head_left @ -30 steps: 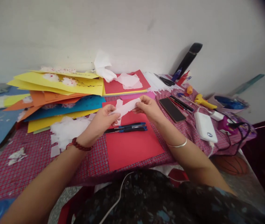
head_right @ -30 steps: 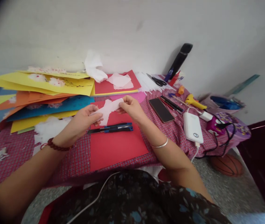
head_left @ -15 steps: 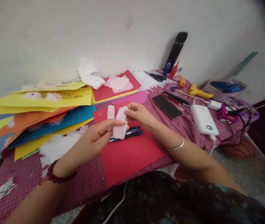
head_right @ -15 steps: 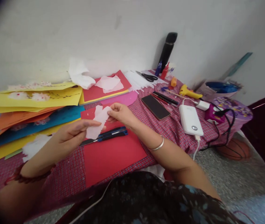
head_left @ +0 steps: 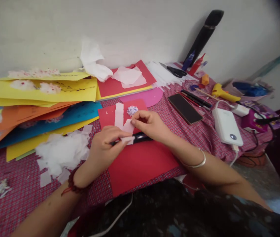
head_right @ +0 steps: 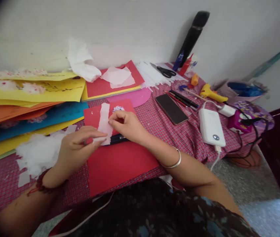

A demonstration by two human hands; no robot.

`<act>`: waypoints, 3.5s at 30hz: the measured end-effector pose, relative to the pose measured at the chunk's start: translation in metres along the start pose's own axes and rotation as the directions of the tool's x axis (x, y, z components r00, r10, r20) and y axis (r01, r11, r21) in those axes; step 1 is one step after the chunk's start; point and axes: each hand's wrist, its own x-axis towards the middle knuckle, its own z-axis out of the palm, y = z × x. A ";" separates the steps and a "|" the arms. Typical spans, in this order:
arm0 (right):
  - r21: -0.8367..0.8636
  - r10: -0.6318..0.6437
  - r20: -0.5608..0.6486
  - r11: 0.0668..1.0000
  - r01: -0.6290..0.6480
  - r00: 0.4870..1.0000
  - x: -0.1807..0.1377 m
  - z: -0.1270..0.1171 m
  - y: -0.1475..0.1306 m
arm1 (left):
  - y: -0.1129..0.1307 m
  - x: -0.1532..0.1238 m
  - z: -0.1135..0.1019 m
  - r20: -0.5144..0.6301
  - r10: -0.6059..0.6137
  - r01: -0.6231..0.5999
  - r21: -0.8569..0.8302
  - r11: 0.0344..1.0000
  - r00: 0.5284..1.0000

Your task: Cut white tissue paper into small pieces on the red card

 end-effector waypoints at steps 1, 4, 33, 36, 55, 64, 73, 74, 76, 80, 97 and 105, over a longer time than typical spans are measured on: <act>0.000 0.012 0.005 1.000 -0.012 1.000 -0.002 0.001 -0.001 | -0.003 0.000 0.002 -0.052 -0.066 0.065 -0.005 0.998 0.997; 0.016 0.049 0.025 0.999 -0.050 0.998 -0.005 0.005 -0.003 | -0.013 0.002 0.005 -0.067 -0.157 0.157 -0.001 0.988 0.985; -0.099 0.034 0.232 0.995 -0.011 0.972 -0.012 0.006 -0.005 | -0.021 0.002 0.010 0.076 -0.224 0.210 0.153 0.966 0.972; -0.058 0.027 0.240 0.998 -0.013 0.970 -0.011 0.006 -0.004 | -0.022 0.002 0.009 0.065 -0.231 0.221 0.140 0.965 0.971; -0.433 -0.158 0.349 0.847 0.309 0.924 -0.014 -0.002 -0.013 | -0.030 0.011 -0.002 -0.028 -0.259 0.257 -0.058 0.965 0.965; -0.674 0.098 0.557 0.633 0.381 0.824 -0.010 -0.008 -0.006 | -0.040 0.033 -0.034 -0.269 -0.574 0.146 -0.806 0.574 0.774; 0.190 0.240 0.558 0.895 -0.403 0.795 -0.017 -0.008 -0.007 | -0.044 0.033 -0.043 -0.240 -0.674 0.065 -0.917 0.394 0.699; 0.285 0.251 0.577 0.830 -0.479 0.778 -0.018 -0.005 -0.005 | -0.044 0.033 -0.042 -0.232 -0.676 0.060 -0.924 0.379 0.699; 0.393 0.259 0.595 0.731 -0.557 0.760 -0.019 0.000 0.000 | -0.045 0.033 -0.040 -0.210 -0.663 0.061 -0.931 0.360 0.718; 0.458 0.281 0.631 0.618 -0.639 0.723 -0.019 0.006 0.008 | -0.047 0.034 -0.037 -0.181 -0.646 0.068 -0.938 0.341 0.742; 0.535 0.279 0.603 0.553 -0.639 0.747 -0.015 0.010 0.012 | -0.050 0.028 -0.025 -0.116 -0.573 0.129 -0.920 0.369 0.811; 0.608 0.292 0.496 0.556 -0.567 0.818 -0.012 0.017 0.009 | -0.046 0.024 -0.008 -0.076 -0.586 0.196 -0.901 0.387 0.807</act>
